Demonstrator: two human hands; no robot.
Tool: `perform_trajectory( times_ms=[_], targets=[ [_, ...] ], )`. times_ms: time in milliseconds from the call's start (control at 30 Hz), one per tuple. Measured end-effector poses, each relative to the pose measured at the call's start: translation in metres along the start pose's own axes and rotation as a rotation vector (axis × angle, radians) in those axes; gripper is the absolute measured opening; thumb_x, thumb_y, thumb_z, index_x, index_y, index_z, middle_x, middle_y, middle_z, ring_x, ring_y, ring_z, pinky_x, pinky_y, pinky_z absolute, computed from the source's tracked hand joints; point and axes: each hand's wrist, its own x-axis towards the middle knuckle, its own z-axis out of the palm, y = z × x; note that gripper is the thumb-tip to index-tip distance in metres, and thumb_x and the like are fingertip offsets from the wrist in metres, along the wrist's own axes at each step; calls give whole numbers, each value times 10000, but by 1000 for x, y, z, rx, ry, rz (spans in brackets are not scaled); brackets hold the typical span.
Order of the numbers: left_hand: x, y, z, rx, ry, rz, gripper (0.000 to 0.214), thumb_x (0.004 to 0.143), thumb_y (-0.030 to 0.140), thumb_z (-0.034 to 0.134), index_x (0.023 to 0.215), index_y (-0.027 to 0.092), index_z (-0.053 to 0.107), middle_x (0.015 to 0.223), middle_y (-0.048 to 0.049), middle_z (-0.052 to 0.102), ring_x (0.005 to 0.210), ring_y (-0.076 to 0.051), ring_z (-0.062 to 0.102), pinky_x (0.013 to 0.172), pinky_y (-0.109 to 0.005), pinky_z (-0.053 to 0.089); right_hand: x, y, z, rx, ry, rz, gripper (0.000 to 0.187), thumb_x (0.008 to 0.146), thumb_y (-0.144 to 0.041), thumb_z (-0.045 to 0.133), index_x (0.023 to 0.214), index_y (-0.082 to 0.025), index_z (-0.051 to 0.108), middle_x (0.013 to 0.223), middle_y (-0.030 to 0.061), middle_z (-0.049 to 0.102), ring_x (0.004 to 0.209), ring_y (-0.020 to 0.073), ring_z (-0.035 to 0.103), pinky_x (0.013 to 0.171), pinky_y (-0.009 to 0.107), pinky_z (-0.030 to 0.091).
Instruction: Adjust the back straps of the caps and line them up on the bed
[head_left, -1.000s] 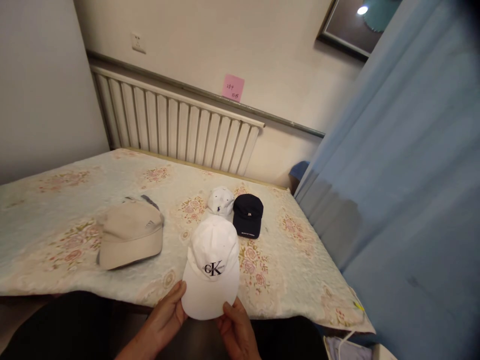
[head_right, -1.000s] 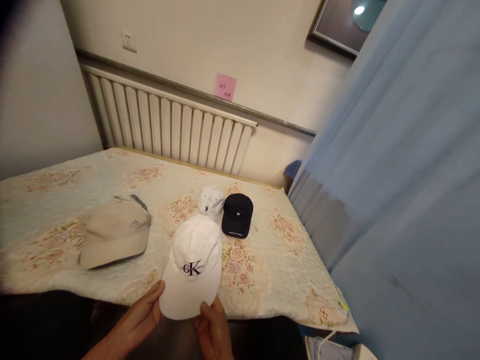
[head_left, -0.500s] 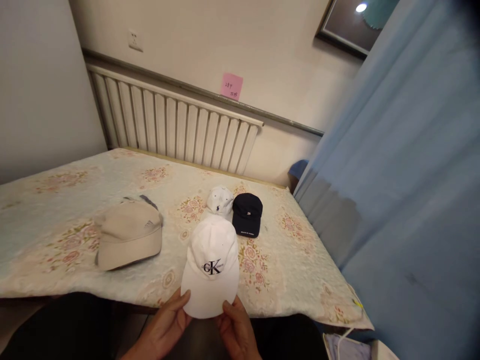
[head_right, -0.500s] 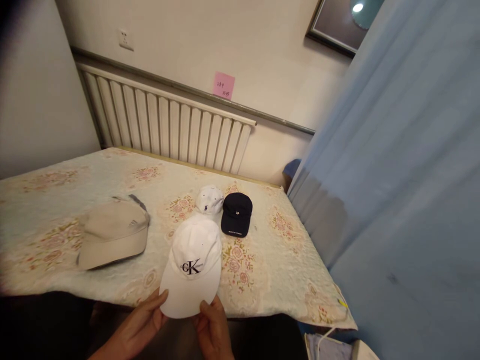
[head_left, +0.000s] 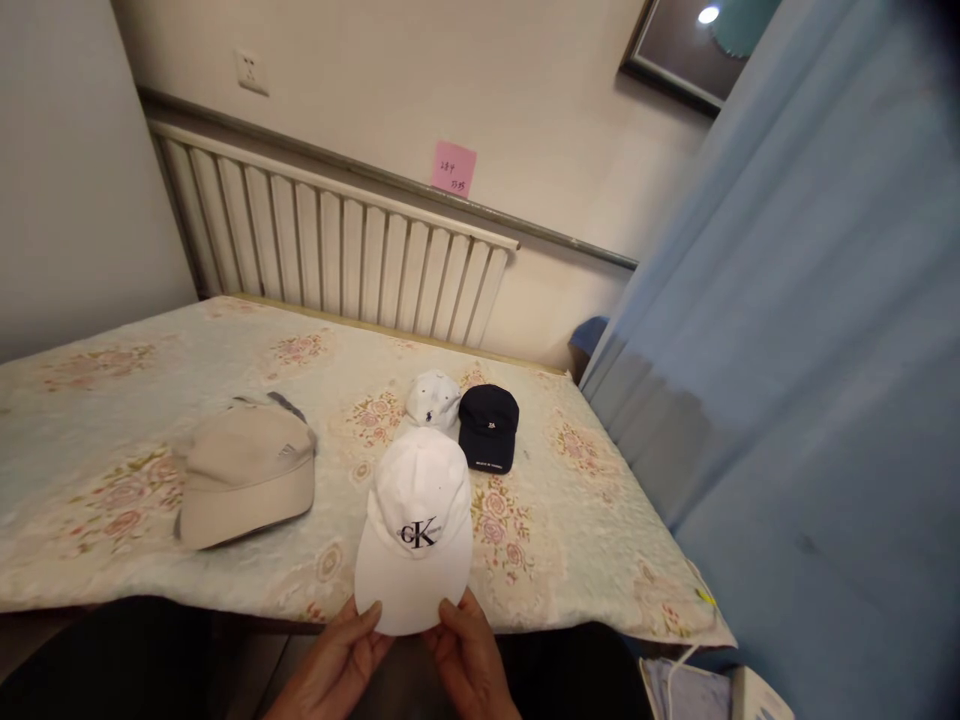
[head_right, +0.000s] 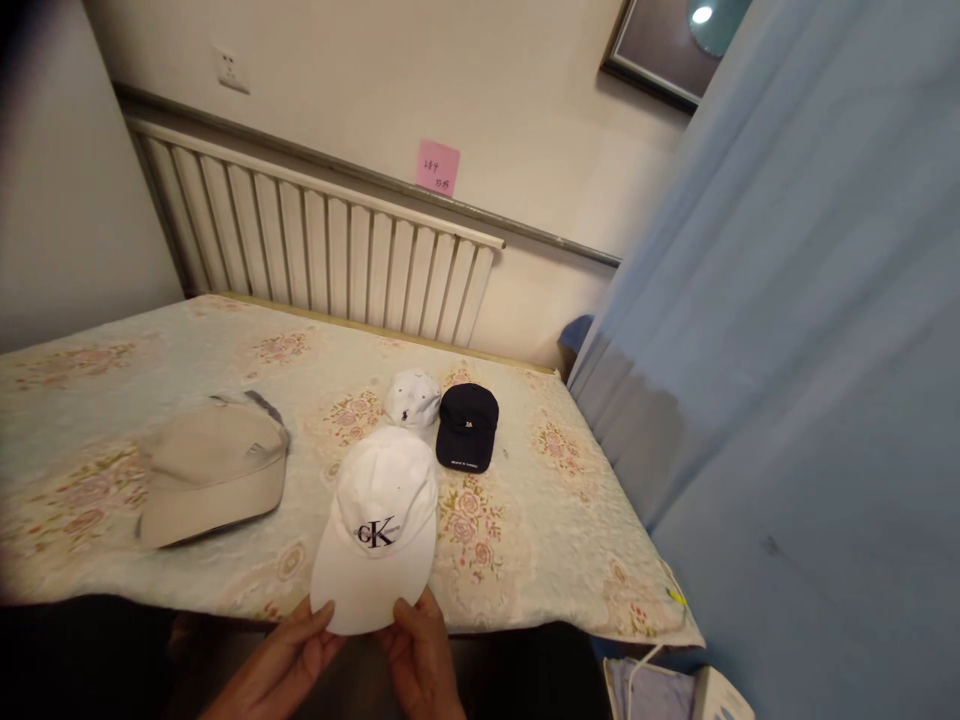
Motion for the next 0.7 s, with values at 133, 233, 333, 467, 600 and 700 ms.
perform_trajectory(
  times_ms=[133, 233, 333, 467, 600, 700],
  targets=[
    [6, 12, -1, 42, -5, 55, 737, 729, 78, 682, 1374, 267, 378, 1207, -82, 639, 1105, -272, 591, 959, -389, 491, 9, 0, -9, -206, 49, 30, 377, 749, -279, 631, 1112, -182, 588, 1028, 97, 687, 825, 203, 664, 676, 310, 502],
    [16, 28, -2, 86, 2, 143, 696, 733, 63, 669, 1344, 280, 417, 1218, -71, 633, 1089, -261, 603, 908, -367, 525, 25, -2, -26, -639, 174, -14, 309, 813, -353, 530, 1027, -137, 587, 806, 90, 700, 675, 184, 669, 571, 279, 492],
    [32, 50, -4, 111, 17, 216, 593, 745, 30, 631, 1287, 226, 491, 1147, -90, 669, 986, -243, 657, 826, -331, 565, 42, -6, -44, -974, 260, -143, 263, 820, -336, 476, 960, -144, 589, 664, 50, 661, 549, 176, 633, 488, 272, 465],
    [63, 87, 1, 62, -4, 331, 505, 773, -44, 522, 1222, 185, 543, 1018, -86, 713, 844, -185, 696, 744, -264, 582, 55, -11, -59, -1189, 227, -335, 215, 799, -285, 512, 950, -207, 644, 763, 38, 666, 707, 182, 627, 694, 318, 472],
    [96, 122, 13, -11, 34, 404, 436, 824, -40, 431, 1189, 162, 557, 895, -78, 728, 741, -149, 699, 689, -237, 586, 58, -4, -66, -1344, 154, -471, 223, 794, -226, 496, 930, -222, 673, 904, 76, 664, 883, 226, 585, 839, 379, 415],
    [115, 142, 20, -35, 41, 441, 417, 844, -37, 396, 1167, 165, 566, 870, -67, 727, 706, -124, 690, 685, -220, 581, 58, 4, -69, -1408, 126, -526, 246, 790, -164, 459, 889, -224, 675, 832, 74, 634, 843, 230, 557, 811, 388, 404]
  ],
)
